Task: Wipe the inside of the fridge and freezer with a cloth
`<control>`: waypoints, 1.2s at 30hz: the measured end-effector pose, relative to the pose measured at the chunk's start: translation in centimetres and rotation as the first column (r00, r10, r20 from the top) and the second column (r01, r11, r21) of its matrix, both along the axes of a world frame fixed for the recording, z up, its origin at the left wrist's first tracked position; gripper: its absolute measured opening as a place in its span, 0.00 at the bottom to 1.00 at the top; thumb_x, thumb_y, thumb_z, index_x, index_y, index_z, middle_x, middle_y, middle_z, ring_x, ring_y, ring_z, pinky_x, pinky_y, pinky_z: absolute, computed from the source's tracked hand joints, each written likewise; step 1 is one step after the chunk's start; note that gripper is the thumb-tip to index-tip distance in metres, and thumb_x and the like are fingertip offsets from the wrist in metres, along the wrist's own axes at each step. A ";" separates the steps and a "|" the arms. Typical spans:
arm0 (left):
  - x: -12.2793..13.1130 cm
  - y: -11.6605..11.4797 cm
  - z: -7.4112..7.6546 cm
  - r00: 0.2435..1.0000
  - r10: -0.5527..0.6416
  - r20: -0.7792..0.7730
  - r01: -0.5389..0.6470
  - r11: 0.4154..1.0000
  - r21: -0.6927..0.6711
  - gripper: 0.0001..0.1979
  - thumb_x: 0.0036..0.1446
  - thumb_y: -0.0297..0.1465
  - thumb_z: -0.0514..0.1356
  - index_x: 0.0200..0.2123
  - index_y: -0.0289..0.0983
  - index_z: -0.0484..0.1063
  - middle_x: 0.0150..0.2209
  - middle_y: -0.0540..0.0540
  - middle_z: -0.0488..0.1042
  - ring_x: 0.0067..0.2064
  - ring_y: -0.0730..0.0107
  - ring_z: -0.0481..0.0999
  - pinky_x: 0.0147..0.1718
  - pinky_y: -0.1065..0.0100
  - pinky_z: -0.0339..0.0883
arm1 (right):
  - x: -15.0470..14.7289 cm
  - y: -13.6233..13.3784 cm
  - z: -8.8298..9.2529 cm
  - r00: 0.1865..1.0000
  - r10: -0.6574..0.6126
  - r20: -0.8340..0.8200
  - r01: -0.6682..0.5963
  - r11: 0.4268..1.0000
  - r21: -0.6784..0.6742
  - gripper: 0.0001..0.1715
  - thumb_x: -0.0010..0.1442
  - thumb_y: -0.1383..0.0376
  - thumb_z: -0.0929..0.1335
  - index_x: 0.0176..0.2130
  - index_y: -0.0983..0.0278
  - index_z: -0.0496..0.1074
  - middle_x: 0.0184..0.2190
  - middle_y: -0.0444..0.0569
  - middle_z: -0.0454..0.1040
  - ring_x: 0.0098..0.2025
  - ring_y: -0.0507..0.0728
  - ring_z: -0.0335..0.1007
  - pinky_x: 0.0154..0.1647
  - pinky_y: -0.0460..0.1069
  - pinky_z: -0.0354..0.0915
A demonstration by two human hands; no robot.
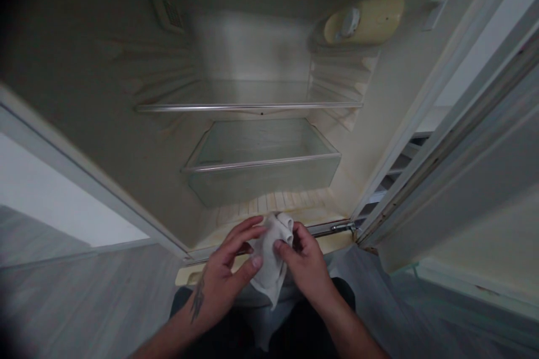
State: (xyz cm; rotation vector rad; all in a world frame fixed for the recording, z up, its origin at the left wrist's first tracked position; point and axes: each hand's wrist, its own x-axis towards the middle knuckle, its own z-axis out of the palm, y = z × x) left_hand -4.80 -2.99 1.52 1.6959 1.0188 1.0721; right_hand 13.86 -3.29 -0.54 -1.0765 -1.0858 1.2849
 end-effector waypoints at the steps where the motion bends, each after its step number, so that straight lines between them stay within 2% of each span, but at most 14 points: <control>1: -0.2 0.4 -0.2 0.998 0.048 -0.039 -0.046 0.998 0.047 0.23 0.60 0.43 0.63 0.59 0.53 0.70 0.69 0.45 0.62 0.70 0.55 0.61 0.61 0.54 0.67 | 0.3 -0.1 0.2 0.999 0.012 -0.035 -0.014 0.999 -0.037 0.22 0.58 0.56 0.75 0.50 0.60 0.72 0.40 0.45 0.77 0.42 0.55 0.72 0.46 0.49 0.68; 3: -0.7 1.2 -0.4 0.994 0.071 -0.080 -0.065 0.995 0.078 0.28 0.58 0.42 0.66 0.61 0.53 0.67 0.71 0.44 0.58 0.72 0.52 0.56 0.66 0.49 0.60 | 1.1 -0.3 0.5 0.993 0.054 -0.107 -0.064 0.993 -0.097 0.23 0.57 0.57 0.76 0.50 0.59 0.74 0.42 0.45 0.78 0.43 0.56 0.73 0.46 0.49 0.68; 4: -0.9 1.5 -0.3 0.996 0.037 -0.077 -0.033 0.998 0.054 0.30 0.57 0.43 0.66 0.62 0.52 0.67 0.71 0.44 0.57 0.72 0.51 0.55 0.68 0.47 0.58 | 1.6 -0.5 0.7 0.985 0.090 -0.144 -0.107 0.987 -0.116 0.23 0.56 0.58 0.77 0.50 0.59 0.74 0.43 0.45 0.79 0.44 0.56 0.74 0.47 0.49 0.68; 8: -1.3 2.5 0.3 0.974 -0.221 0.039 0.224 0.964 -0.144 0.29 0.55 0.44 0.67 0.60 0.50 0.70 0.72 0.42 0.55 0.70 0.50 0.60 0.65 0.49 0.63 | 3.5 -1.1 0.8 0.929 0.227 -0.292 -0.278 0.949 -0.148 0.27 0.54 0.60 0.78 0.53 0.57 0.75 0.44 0.47 0.80 0.42 0.56 0.76 0.47 0.50 0.68; 10: -1.3 2.8 0.4 0.941 -0.333 0.055 0.337 0.919 -0.204 0.24 0.55 0.44 0.67 0.54 0.46 0.73 0.70 0.42 0.59 0.68 0.53 0.64 0.64 0.52 0.63 | 4.3 -1.2 0.7 0.917 0.237 -0.322 -0.300 0.941 -0.160 0.26 0.53 0.59 0.78 0.51 0.58 0.76 0.41 0.47 0.81 0.39 0.56 0.76 0.44 0.50 0.68; 13: -1.2 3.1 0.4 0.906 -0.422 0.034 0.415 0.870 -0.265 0.16 0.55 0.43 0.68 0.41 0.40 0.74 0.64 0.41 0.68 0.63 0.56 0.69 0.62 0.56 0.63 | 5.2 -1.3 0.2 0.922 0.219 -0.320 -0.288 0.939 -0.189 0.23 0.53 0.59 0.78 0.49 0.59 0.77 0.39 0.48 0.81 0.35 0.55 0.75 0.39 0.48 0.67; 15: -1.1 3.0 0.4 0.899 -0.435 0.049 0.426 0.846 -0.321 0.15 0.55 0.43 0.67 0.34 0.38 0.71 0.59 0.41 0.72 0.59 0.58 0.73 0.57 0.59 0.66 | 5.6 -1.4 -0.4 0.931 0.197 -0.309 -0.268 0.941 -0.209 0.21 0.55 0.59 0.77 0.48 0.59 0.77 0.38 0.47 0.80 0.35 0.54 0.75 0.39 0.47 0.67; 19: -1.2 2.6 0.7 0.909 -0.410 0.072 0.407 0.839 -0.360 0.15 0.57 0.43 0.66 0.32 0.37 0.68 0.55 0.42 0.75 0.50 0.66 0.74 0.47 0.67 0.66 | 5.9 -1.6 -1.5 0.952 0.173 -0.253 -0.224 0.956 -0.189 0.19 0.59 0.59 0.75 0.50 0.59 0.75 0.44 0.47 0.80 0.40 0.54 0.75 0.43 0.47 0.67; 22: -1.4 2.4 1.0 0.926 -0.370 0.076 0.374 0.867 -0.331 0.16 0.58 0.43 0.65 0.32 0.37 0.68 0.54 0.43 0.76 0.47 0.69 0.74 0.44 0.70 0.64 | 5.5 -1.9 -2.0 0.968 0.186 -0.167 -0.207 0.971 -0.120 0.31 0.59 0.58 0.75 0.59 0.55 0.68 0.52 0.47 0.76 0.51 0.57 0.74 0.51 0.50 0.67; 25: -1.8 2.4 1.2 0.951 -0.306 0.036 0.303 0.904 -0.300 0.15 0.59 0.44 0.64 0.33 0.38 0.68 0.56 0.42 0.75 0.53 0.65 0.74 0.49 0.68 0.63 | 4.9 -2.2 -2.4 0.970 0.224 -0.096 -0.232 0.969 -0.089 0.46 0.58 0.56 0.76 0.69 0.52 0.56 0.58 0.50 0.73 0.58 0.60 0.70 0.58 0.54 0.66; 28: -2.1 2.4 1.1 0.958 -0.286 0.034 0.283 0.913 -0.294 0.14 0.61 0.43 0.62 0.35 0.39 0.68 0.58 0.42 0.73 0.57 0.63 0.74 0.53 0.67 0.63 | 4.3 -2.5 -3.0 0.968 0.234 -0.093 -0.239 0.970 -0.047 0.54 0.58 0.56 0.76 0.71 0.49 0.48 0.63 0.51 0.68 0.60 0.60 0.69 0.61 0.56 0.64; 31: -2.3 2.5 0.8 0.963 -0.263 0.054 0.267 0.916 -0.301 0.14 0.62 0.43 0.61 0.35 0.39 0.68 0.58 0.43 0.73 0.57 0.65 0.73 0.52 0.67 0.63 | 3.8 -2.6 -3.5 0.966 0.227 -0.121 -0.227 0.974 0.015 0.49 0.56 0.57 0.77 0.68 0.45 0.54 0.64 0.49 0.65 0.59 0.60 0.69 0.59 0.55 0.65; 33: -2.4 2.6 0.6 0.967 -0.247 0.059 0.254 0.918 -0.305 0.14 0.63 0.43 0.60 0.35 0.39 0.67 0.58 0.43 0.73 0.57 0.64 0.73 0.51 0.67 0.64 | 3.6 -2.6 -3.6 0.972 0.202 -0.122 -0.197 0.979 0.051 0.39 0.56 0.58 0.77 0.61 0.45 0.62 0.60 0.47 0.69 0.54 0.58 0.72 0.54 0.52 0.67; 36: -2.5 2.7 0.6 0.971 -0.233 0.062 0.240 0.921 -0.308 0.14 0.63 0.44 0.60 0.34 0.39 0.66 0.56 0.43 0.74 0.58 0.63 0.72 0.50 0.68 0.65 | 3.3 -2.5 -3.4 0.983 0.161 -0.083 -0.158 0.986 0.046 0.21 0.57 0.57 0.77 0.48 0.53 0.72 0.51 0.45 0.73 0.47 0.56 0.72 0.48 0.49 0.67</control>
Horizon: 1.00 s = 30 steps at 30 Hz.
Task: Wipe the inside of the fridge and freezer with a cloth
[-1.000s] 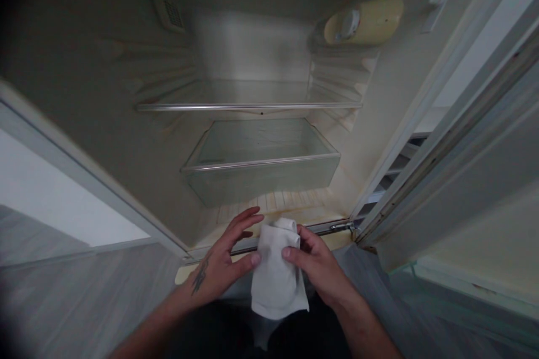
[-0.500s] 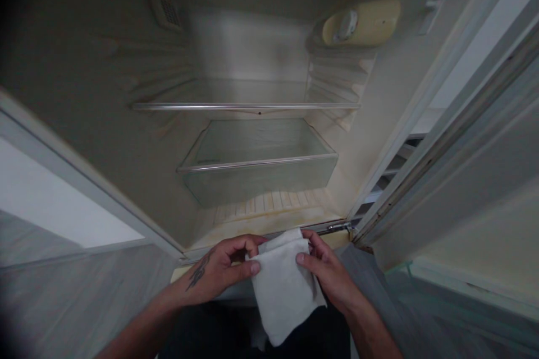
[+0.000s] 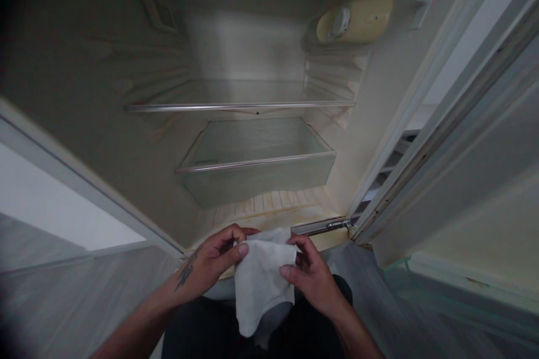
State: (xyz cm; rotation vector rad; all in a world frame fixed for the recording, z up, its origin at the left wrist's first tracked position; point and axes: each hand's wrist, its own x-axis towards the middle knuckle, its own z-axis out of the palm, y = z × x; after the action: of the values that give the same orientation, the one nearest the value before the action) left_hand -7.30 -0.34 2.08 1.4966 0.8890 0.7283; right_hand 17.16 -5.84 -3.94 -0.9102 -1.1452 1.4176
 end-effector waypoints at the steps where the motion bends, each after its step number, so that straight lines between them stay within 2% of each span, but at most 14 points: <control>1: 0.0 0.0 0.0 1.000 0.000 -0.005 0.000 1.000 0.002 0.15 0.62 0.44 0.60 0.34 0.39 0.66 0.56 0.43 0.74 0.57 0.63 0.72 0.50 0.67 0.65 | -0.1 0.1 0.1 1.000 -0.018 0.025 0.018 1.000 -0.012 0.17 0.57 0.56 0.77 0.45 0.56 0.73 0.48 0.46 0.74 0.47 0.56 0.72 0.48 0.49 0.66; 3: -0.1 0.0 0.2 0.999 -0.009 -0.039 0.009 1.000 0.008 0.15 0.62 0.45 0.60 0.34 0.39 0.67 0.57 0.43 0.74 0.56 0.64 0.73 0.50 0.67 0.65 | -0.3 0.3 0.3 0.993 -0.084 0.086 0.088 0.995 -0.038 0.16 0.59 0.53 0.75 0.40 0.60 0.75 0.44 0.47 0.75 0.46 0.57 0.71 0.48 0.49 0.66; 7: -0.2 0.1 -0.1 0.990 0.007 -0.139 0.001 0.999 0.053 0.16 0.62 0.45 0.60 0.34 0.38 0.67 0.55 0.43 0.75 0.53 0.64 0.74 0.49 0.66 0.64 | -0.7 0.7 0.5 0.968 -0.215 0.131 0.228 0.969 -0.092 0.21 0.60 0.47 0.73 0.37 0.62 0.73 0.33 0.45 0.74 0.37 0.54 0.67 0.38 0.47 0.63; 10: -0.3 0.4 -0.7 0.995 0.071 -0.071 -0.066 0.995 0.073 0.16 0.60 0.45 0.62 0.33 0.38 0.68 0.49 0.44 0.78 0.46 0.66 0.75 0.44 0.67 0.66 | -1.2 1.0 0.5 0.968 -0.239 0.080 0.248 0.958 -0.142 0.24 0.53 0.47 0.77 0.35 0.62 0.71 0.30 0.43 0.73 0.32 0.52 0.65 0.34 0.46 0.61; 12: -0.1 0.4 -1.4 0.983 0.173 0.054 -0.175 0.984 0.026 0.16 0.57 0.45 0.66 0.32 0.38 0.70 0.43 0.46 0.80 0.42 0.69 0.75 0.41 0.69 0.66 | -1.7 1.1 0.8 0.963 -0.270 0.023 0.270 0.946 -0.178 0.26 0.48 0.49 0.80 0.33 0.62 0.70 0.27 0.41 0.71 0.30 0.51 0.63 0.31 0.45 0.59; 14: 0.4 0.1 -2.3 0.912 0.312 0.266 -0.282 0.948 -0.145 0.19 0.52 0.48 0.69 0.37 0.40 0.73 0.41 0.48 0.80 0.40 0.70 0.76 0.40 0.70 0.67 | -2.2 1.3 1.4 0.955 -0.285 -0.080 0.262 0.939 -0.221 0.26 0.47 0.51 0.81 0.34 0.62 0.69 0.28 0.40 0.72 0.30 0.50 0.64 0.31 0.44 0.60; 15: 0.8 -0.2 -2.8 0.850 0.367 0.377 -0.276 0.921 -0.274 0.23 0.50 0.52 0.69 0.41 0.42 0.74 0.44 0.48 0.81 0.41 0.68 0.78 0.41 0.68 0.70 | -2.4 1.4 1.7 0.949 -0.280 -0.143 0.240 0.939 -0.246 0.26 0.46 0.52 0.81 0.35 0.61 0.70 0.29 0.40 0.73 0.31 0.51 0.66 0.32 0.45 0.61; 17: 1.9 -1.0 -4.2 0.740 0.419 0.526 -0.111 0.848 -0.519 0.35 0.44 0.60 0.67 0.50 0.44 0.73 0.51 0.44 0.81 0.48 0.58 0.80 0.48 0.60 0.74 | -2.9 1.7 2.4 0.934 -0.265 -0.241 0.191 0.938 -0.290 0.26 0.46 0.53 0.81 0.37 0.61 0.71 0.31 0.41 0.75 0.32 0.52 0.68 0.34 0.46 0.63; 19: 3.1 -1.7 -5.6 0.740 0.412 0.532 0.060 0.747 -0.662 0.41 0.40 0.59 0.70 0.51 0.39 0.74 0.52 0.38 0.81 0.55 0.47 0.78 0.55 0.52 0.73 | -3.1 2.3 2.9 0.918 -0.278 -0.283 0.187 0.933 -0.309 0.26 0.47 0.53 0.81 0.38 0.60 0.71 0.31 0.41 0.76 0.31 0.52 0.69 0.34 0.46 0.63; 21: 4.3 -2.1 -6.5 0.779 0.407 0.477 0.100 0.670 -0.735 0.37 0.44 0.50 0.72 0.53 0.35 0.74 0.50 0.36 0.82 0.59 0.45 0.76 0.60 0.50 0.70 | -3.0 3.0 3.3 0.905 -0.306 -0.295 0.219 0.931 -0.293 0.24 0.49 0.54 0.80 0.39 0.60 0.71 0.30 0.41 0.75 0.30 0.52 0.68 0.32 0.46 0.63; 22: 4.7 -2.1 -6.6 0.793 0.409 0.451 0.090 0.655 -0.751 0.34 0.48 0.46 0.71 0.54 0.34 0.73 0.50 0.36 0.82 0.59 0.46 0.76 0.61 0.50 0.70 | -2.8 3.4 3.4 0.899 -0.322 -0.296 0.242 0.930 -0.277 0.24 0.49 0.54 0.80 0.39 0.60 0.71 0.30 0.41 0.75 0.30 0.51 0.68 0.32 0.46 0.62; 24: 5.5 -1.6 -6.1 0.802 0.421 0.424 0.045 0.665 -0.745 0.30 0.53 0.42 0.68 0.56 0.34 0.72 0.51 0.37 0.82 0.59 0.49 0.77 0.61 0.52 0.71 | -2.3 4.1 3.5 0.896 -0.344 -0.281 0.279 0.928 -0.248 0.23 0.50 0.54 0.80 0.38 0.60 0.71 0.30 0.41 0.75 0.31 0.52 0.68 0.32 0.46 0.63; 27: 6.6 0.1 -4.1 0.816 0.426 0.390 -0.044 0.718 -0.694 0.27 0.56 0.40 0.68 0.56 0.34 0.73 0.52 0.39 0.82 0.57 0.54 0.79 0.59 0.57 0.73 | -1.2 5.1 3.1 0.888 -0.417 -0.192 0.386 0.905 -0.181 0.22 0.53 0.51 0.78 0.40 0.60 0.72 0.33 0.43 0.76 0.34 0.54 0.70 0.36 0.48 0.66; 30: 8.3 2.4 -1.7 0.818 0.425 0.387 -0.152 0.809 -0.567 0.25 0.56 0.41 0.68 0.53 0.34 0.74 0.52 0.40 0.82 0.57 0.56 0.79 0.58 0.61 0.73 | 0.2 5.9 1.8 0.800 -0.600 -0.005 0.600 0.800 0.030 0.21 0.58 0.48 0.74 0.44 0.59 0.74 0.42 0.46 0.77 0.46 0.57 0.71 0.50 0.51 0.66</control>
State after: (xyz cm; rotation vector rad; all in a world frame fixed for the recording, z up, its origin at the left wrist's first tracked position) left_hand 1.03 2.06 0.42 0.6361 0.8337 0.9642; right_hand 17.36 0.04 -2.09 -1.1311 -0.7688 0.8683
